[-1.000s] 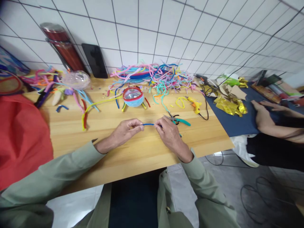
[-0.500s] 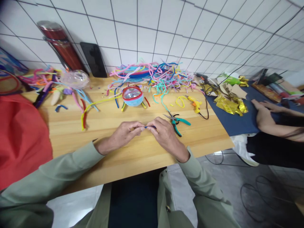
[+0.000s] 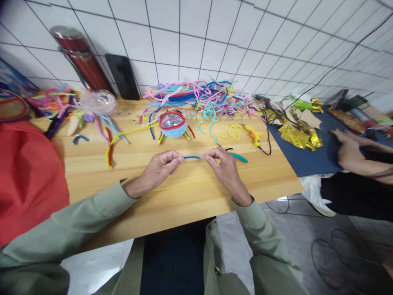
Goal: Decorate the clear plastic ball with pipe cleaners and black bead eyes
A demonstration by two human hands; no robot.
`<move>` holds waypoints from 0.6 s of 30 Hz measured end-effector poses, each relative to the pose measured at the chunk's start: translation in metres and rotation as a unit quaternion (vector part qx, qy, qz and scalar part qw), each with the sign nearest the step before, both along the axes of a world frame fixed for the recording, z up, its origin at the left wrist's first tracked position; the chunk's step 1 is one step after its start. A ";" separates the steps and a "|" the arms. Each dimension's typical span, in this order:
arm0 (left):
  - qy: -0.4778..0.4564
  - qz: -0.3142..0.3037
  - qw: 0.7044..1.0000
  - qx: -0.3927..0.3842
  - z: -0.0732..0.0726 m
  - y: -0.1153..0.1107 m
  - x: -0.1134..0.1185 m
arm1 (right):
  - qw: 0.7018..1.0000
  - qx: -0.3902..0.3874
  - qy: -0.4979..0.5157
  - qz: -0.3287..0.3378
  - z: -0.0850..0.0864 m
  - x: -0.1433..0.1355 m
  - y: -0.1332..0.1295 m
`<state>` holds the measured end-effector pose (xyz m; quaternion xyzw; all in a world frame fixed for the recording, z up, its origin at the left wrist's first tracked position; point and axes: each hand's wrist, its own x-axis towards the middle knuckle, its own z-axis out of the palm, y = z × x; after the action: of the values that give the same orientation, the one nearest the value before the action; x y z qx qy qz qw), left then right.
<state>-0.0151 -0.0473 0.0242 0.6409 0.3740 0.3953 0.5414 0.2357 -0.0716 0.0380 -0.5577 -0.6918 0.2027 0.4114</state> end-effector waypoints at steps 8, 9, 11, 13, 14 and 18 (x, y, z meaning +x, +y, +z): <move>0.035 0.022 0.997 0.064 -0.002 -0.003 -0.001 | 0.997 -0.039 0.047 0.035 0.002 -0.014 -0.006; 0.042 0.021 0.996 0.074 -0.003 -0.004 -0.001 | 0.998 -0.042 0.036 0.041 0.002 -0.016 -0.006; 0.049 0.011 0.995 0.082 -0.003 -0.004 -0.001 | 0.999 -0.031 0.006 0.034 0.001 -0.016 -0.004; 0.045 -0.004 0.996 0.075 -0.003 -0.004 -0.001 | 1.000 -0.014 -0.013 0.017 0.000 -0.013 -0.001; 0.041 -0.010 0.997 0.070 -0.004 -0.003 -0.001 | 1.000 -0.007 -0.018 0.014 0.000 -0.012 0.001; 0.037 -0.012 0.996 0.083 -0.009 -0.001 -0.001 | 0.998 0.004 -0.029 0.053 0.001 -0.014 0.002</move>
<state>-0.0157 -0.0487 0.0149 0.7023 0.3521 0.3946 0.4765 0.2215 -0.0697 0.0391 -0.5241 -0.7329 0.2049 0.3823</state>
